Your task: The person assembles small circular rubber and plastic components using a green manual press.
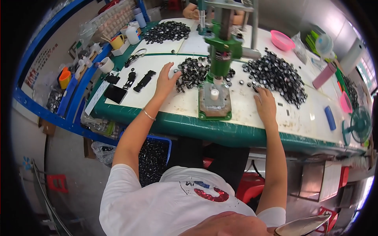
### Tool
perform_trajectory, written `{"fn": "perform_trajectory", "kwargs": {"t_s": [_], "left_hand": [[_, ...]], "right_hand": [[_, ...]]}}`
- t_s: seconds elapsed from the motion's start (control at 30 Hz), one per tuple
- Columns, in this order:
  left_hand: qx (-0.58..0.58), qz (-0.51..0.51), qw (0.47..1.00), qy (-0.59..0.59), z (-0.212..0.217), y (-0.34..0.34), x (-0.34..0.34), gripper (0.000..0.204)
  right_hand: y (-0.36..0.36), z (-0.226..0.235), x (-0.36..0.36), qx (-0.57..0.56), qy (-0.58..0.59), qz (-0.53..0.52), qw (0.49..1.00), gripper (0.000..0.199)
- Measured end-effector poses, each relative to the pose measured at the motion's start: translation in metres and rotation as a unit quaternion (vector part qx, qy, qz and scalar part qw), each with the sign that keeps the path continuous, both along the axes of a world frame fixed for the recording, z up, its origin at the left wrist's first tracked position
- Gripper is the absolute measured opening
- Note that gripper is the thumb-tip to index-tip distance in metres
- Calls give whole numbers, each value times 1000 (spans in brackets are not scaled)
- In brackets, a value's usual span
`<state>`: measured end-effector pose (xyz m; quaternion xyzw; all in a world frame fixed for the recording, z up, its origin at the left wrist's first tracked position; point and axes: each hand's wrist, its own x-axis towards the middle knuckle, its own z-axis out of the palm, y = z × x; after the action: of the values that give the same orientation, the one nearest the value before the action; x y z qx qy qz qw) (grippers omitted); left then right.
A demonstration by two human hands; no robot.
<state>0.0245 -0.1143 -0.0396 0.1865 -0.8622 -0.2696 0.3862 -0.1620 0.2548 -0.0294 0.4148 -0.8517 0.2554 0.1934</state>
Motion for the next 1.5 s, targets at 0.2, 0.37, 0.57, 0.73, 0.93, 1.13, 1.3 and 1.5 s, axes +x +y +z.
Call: {"fn": "perform_trajectory", "kwargs": {"t_s": [0.2,0.37,0.57,0.73,0.93,1.13,1.3,1.5], "left_hand": [[54,66,995,-55,9,-85,-53,46],[70,108,983,-131,0,-124,-129,54],[-25,68,978,-197,-4,-153,-158,19],[-23,105,973,-206,44,-114,-128,20],[110,-101,989,7,19,-89,-32,30],[404,-53,912,43,-10,25,71,29],[373,-29,925,59,-6,54,79,20],[310,-54,947,60,-4,66,81,12]], "right_hand": [[-7,6,5,14,-42,-10,999,27],[-9,10,2,44,-17,-9,999,35],[-17,9,-5,17,-56,-21,998,32],[-10,9,-6,-5,-70,-29,997,29],[-13,1,-14,-11,-47,-30,998,30],[-12,-12,-34,-43,-19,-29,998,20],[-11,-10,-22,-135,-106,-40,984,18],[-38,-3,27,-273,-262,92,921,26]]}}
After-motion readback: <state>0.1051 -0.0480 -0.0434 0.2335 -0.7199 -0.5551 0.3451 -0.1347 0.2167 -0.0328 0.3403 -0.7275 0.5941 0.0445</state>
